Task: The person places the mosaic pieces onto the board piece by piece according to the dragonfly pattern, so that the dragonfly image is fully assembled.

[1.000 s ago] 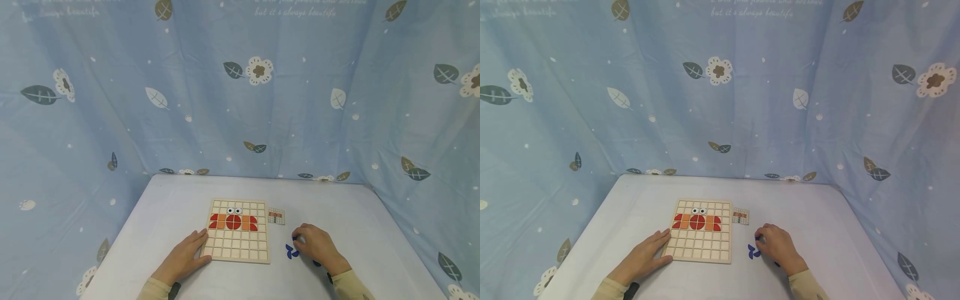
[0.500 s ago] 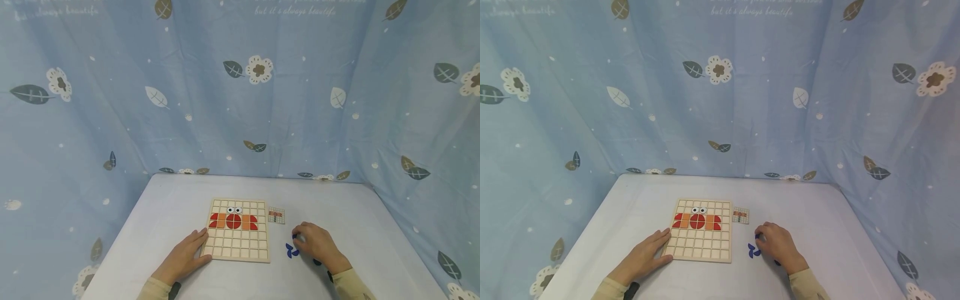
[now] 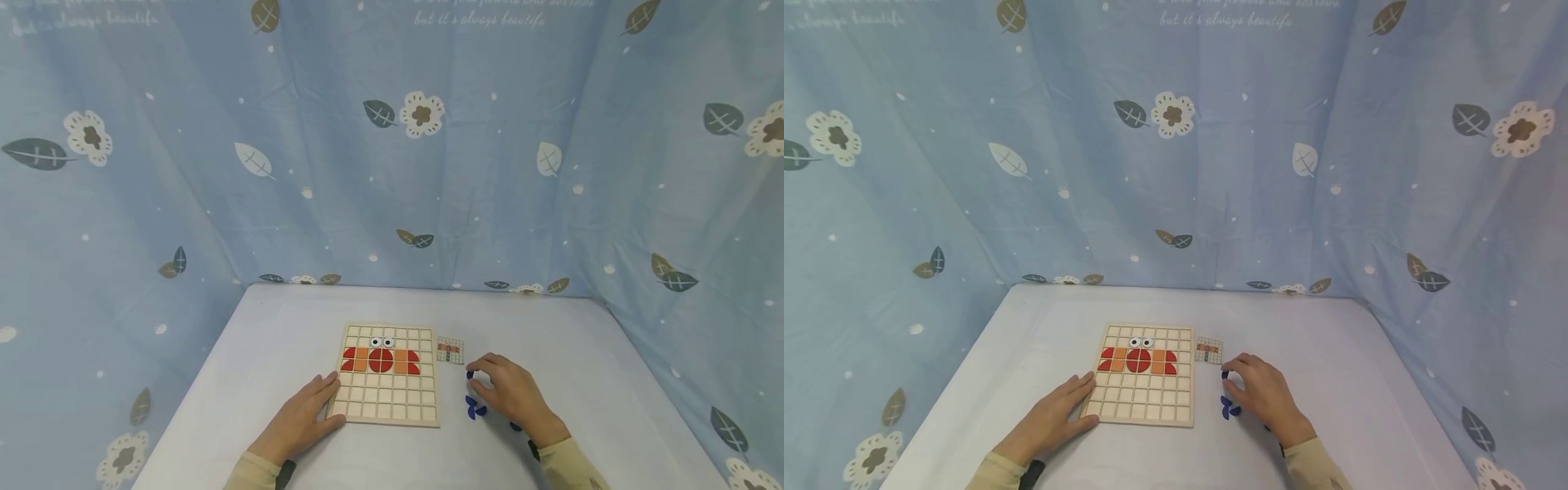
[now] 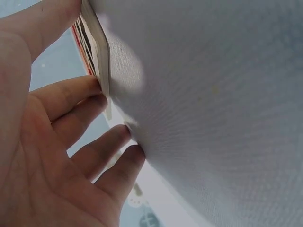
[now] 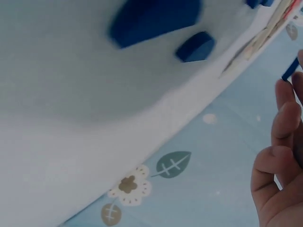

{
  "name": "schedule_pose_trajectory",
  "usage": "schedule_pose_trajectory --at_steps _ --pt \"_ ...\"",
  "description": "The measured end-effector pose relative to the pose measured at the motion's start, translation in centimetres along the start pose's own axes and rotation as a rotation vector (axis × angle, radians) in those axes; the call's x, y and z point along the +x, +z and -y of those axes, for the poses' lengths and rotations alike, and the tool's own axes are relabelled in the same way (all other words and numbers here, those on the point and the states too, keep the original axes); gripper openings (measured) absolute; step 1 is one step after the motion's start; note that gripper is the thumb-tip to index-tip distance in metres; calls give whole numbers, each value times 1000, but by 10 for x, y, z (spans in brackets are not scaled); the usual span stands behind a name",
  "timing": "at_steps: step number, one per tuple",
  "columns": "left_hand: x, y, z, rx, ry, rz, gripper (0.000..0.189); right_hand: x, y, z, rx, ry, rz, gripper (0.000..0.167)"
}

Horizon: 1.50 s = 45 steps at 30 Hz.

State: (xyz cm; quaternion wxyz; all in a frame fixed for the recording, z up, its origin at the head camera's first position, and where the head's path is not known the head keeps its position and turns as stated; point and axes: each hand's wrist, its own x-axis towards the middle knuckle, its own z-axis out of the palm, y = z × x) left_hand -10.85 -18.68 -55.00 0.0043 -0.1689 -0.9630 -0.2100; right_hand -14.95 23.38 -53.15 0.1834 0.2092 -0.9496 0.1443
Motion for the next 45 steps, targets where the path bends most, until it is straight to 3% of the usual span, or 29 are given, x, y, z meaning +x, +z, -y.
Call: schedule_pose_trajectory --at_steps 4,12,22,28,38,45 --pt "1 1 2 4 6 -5 74 5 -3 6 29 -59 -67 30" --pt "1 2 4 6 -1 8 76 18 -9 22 68 -94 -74 26" --pt "-1 -1 4 14 -16 28 76 30 0 38 109 -173 -112 35" --pt "1 0 4 12 -20 32 77 39 4 46 137 -231 -132 29" --pt "1 2 4 15 -15 29 77 54 13 63 173 -251 -67 24" --pt "2 2 4 12 -16 22 77 67 21 78 180 -330 -41 18"
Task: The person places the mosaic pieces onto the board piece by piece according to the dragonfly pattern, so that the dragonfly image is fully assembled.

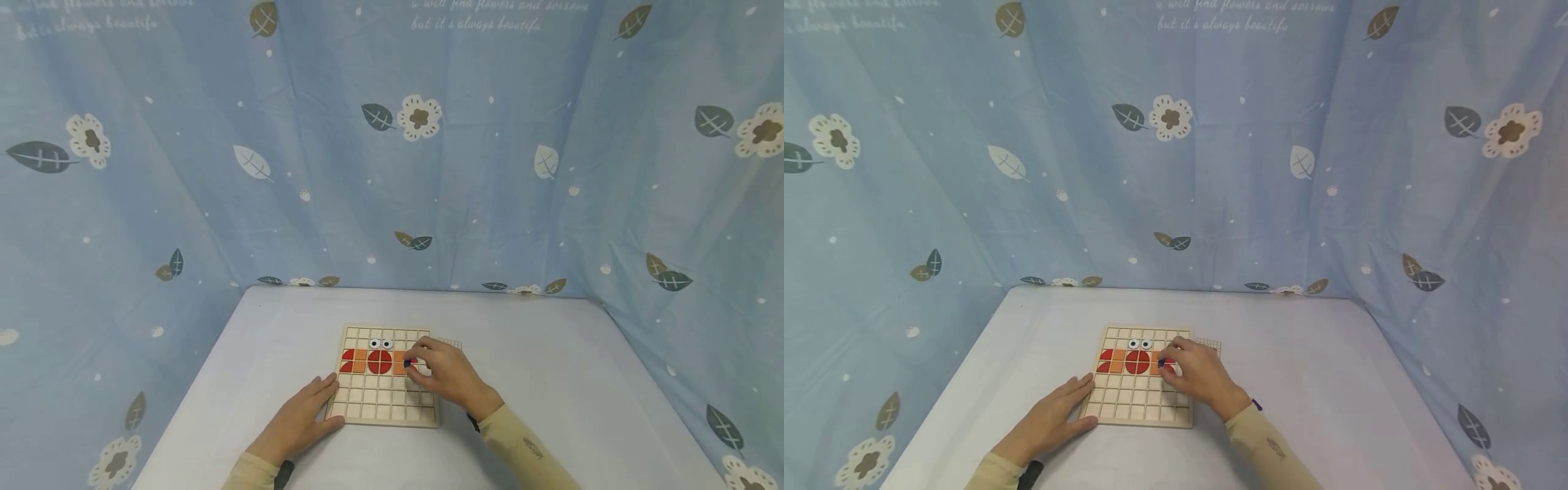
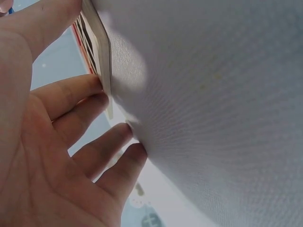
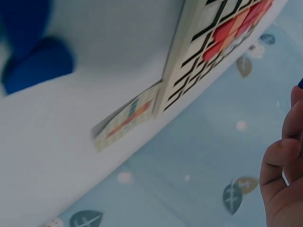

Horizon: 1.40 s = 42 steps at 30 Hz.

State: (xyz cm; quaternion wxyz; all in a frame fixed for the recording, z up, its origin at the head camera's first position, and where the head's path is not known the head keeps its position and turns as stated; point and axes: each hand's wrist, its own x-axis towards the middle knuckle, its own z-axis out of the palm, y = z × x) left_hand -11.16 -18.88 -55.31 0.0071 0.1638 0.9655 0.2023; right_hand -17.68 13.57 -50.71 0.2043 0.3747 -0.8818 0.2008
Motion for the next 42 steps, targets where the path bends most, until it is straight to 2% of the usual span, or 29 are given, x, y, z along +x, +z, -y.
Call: schedule_pose_trajectory --at_steps 8,12,21,34,42 --pt "-1 -3 0 -22 34 -16 75 20 20 14 -26 -74 126 16" --pt "-2 -6 0 -40 56 -18 75 28 28 20 -37 -85 198 16" --pt "-2 -9 -2 -49 52 0 75 42 41 25 -40 -90 317 18" --pt "-2 -7 -1 -44 59 -7 76 49 56 26 -78 -56 421 15" --pt "-2 -7 0 -43 77 -19 75 51 60 23 -59 -49 427 14"
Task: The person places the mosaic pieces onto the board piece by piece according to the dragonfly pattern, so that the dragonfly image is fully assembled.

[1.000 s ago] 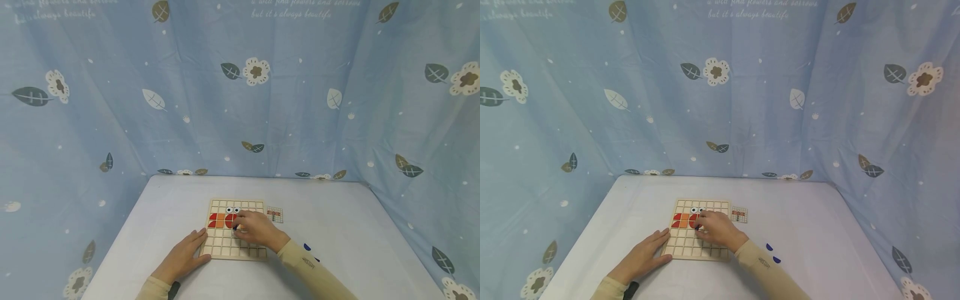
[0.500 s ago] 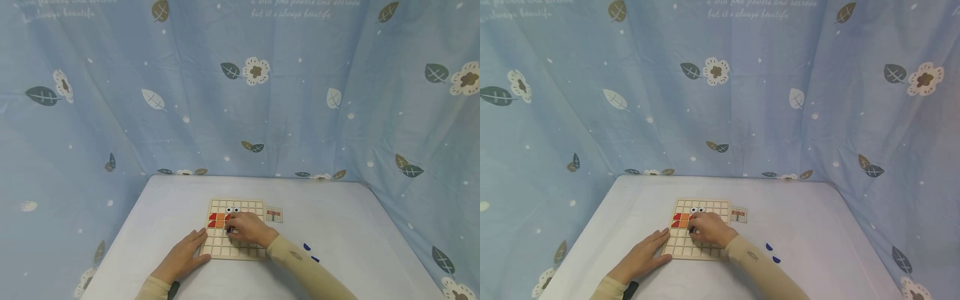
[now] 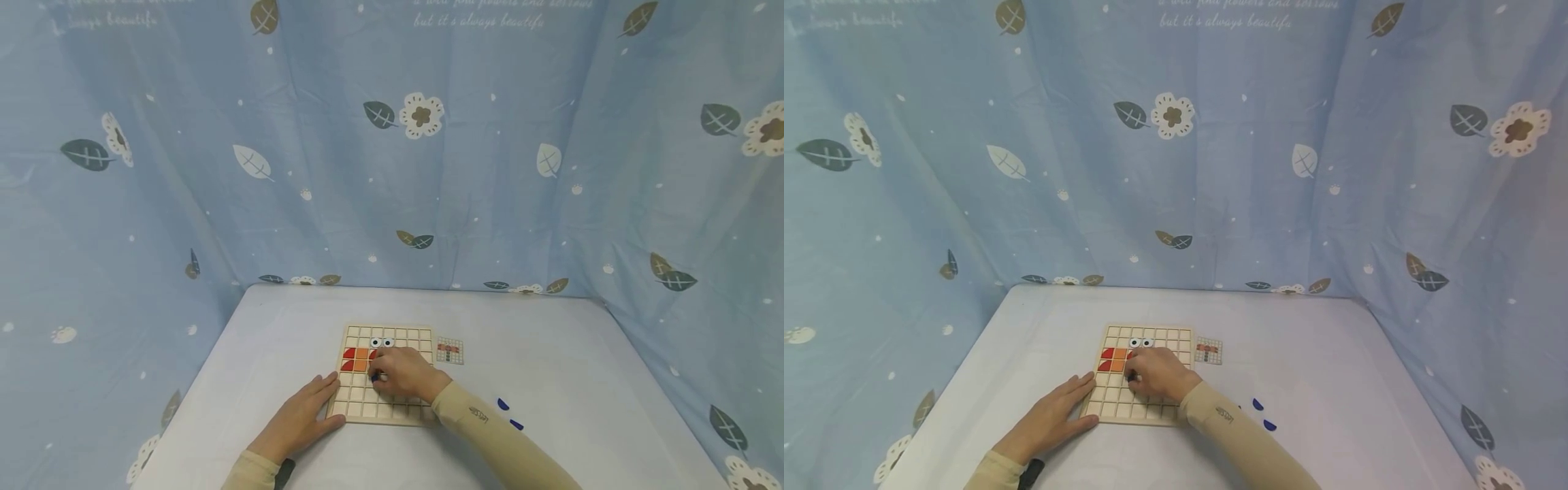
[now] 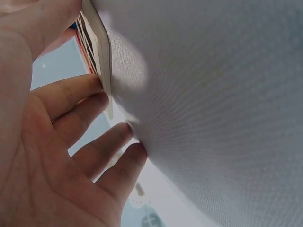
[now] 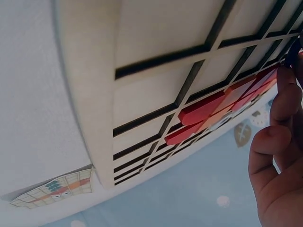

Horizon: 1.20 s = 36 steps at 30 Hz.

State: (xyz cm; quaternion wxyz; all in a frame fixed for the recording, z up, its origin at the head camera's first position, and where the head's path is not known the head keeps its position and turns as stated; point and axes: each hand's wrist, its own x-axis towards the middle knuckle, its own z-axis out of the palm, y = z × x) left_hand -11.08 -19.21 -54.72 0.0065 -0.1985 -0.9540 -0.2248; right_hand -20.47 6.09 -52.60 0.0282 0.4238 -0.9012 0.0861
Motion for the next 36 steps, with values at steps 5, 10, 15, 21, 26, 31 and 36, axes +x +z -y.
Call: schedule_pose_trajectory --at_steps 5,10,15,21,26,31,36 --pt "0 0 0 5 12 -4 75 -1 1 0 15 10 2 13" --pt "1 -1 -1 11 7 1 75 -1 -1 1 19 7 -7 12" --pt "1 -1 -1 21 12 -4 75 -2 -2 2 15 8 -15 9" --pt "1 2 1 21 7 -5 76 -2 0 2 20 2 -27 8" --pt "1 3 1 33 9 -3 76 -3 2 0 29 10 -28 8" --pt "1 2 0 29 2 -7 76 -4 2 0 36 15 -33 7" --pt "1 2 -1 28 -8 -1 76 -5 0 1 33 8 -32 10"
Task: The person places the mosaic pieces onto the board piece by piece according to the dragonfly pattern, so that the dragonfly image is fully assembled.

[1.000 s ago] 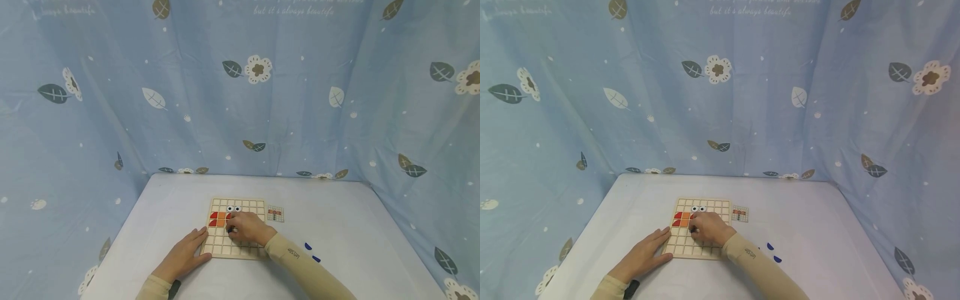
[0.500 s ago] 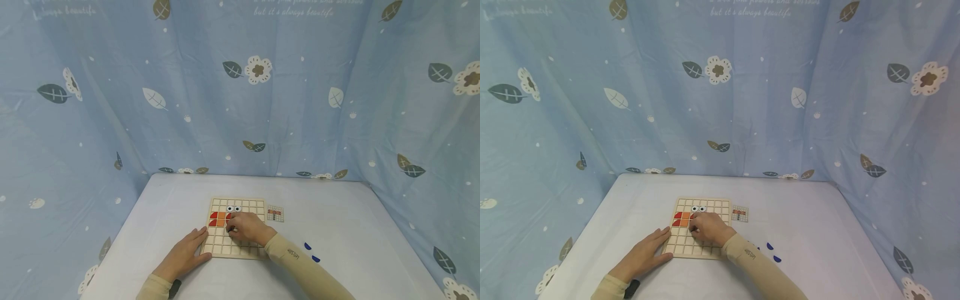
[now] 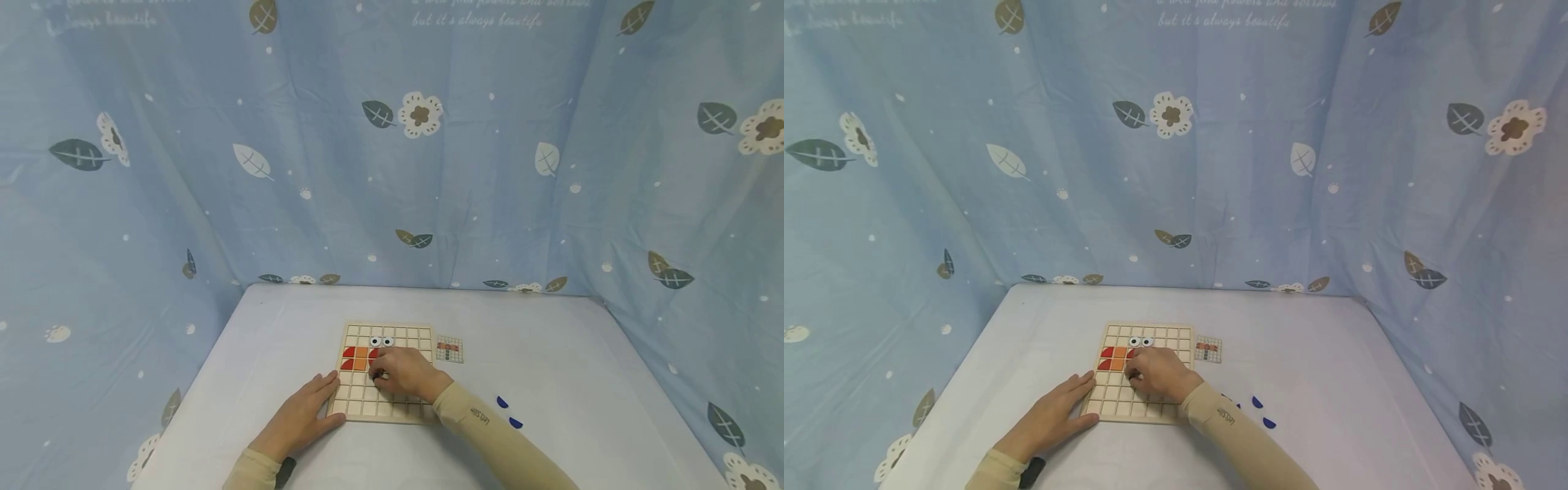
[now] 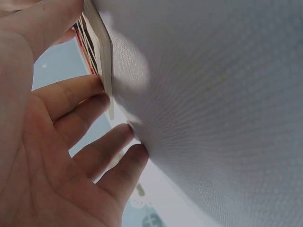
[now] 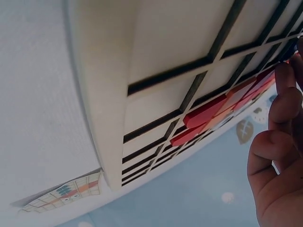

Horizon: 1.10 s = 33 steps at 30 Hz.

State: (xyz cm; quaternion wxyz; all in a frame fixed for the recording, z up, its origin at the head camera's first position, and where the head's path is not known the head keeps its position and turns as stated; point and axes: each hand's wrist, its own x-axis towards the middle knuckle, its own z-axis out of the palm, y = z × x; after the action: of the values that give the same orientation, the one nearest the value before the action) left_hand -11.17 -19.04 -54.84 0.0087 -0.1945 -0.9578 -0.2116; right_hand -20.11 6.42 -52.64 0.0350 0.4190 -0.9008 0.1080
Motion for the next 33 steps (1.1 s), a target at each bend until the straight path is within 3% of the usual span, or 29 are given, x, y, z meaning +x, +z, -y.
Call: schedule_pose_trajectory --at_steps 6,12,21,30,33 --pt "0 0 -1 -7 -1 -6 75 -8 -11 0 54 42 -4 18" --pt "0 3 1 -3 -29 7 75 -30 -30 -3 95 91 -58 19" --pt "-1 2 -2 -12 -41 8 74 -81 -50 -21 71 107 -259 24" --pt "-2 3 -3 2 -51 14 75 -142 -67 -43 22 266 -345 30" --pt "-2 3 -3 0 -41 10 74 -163 -69 -47 5 350 -337 30"
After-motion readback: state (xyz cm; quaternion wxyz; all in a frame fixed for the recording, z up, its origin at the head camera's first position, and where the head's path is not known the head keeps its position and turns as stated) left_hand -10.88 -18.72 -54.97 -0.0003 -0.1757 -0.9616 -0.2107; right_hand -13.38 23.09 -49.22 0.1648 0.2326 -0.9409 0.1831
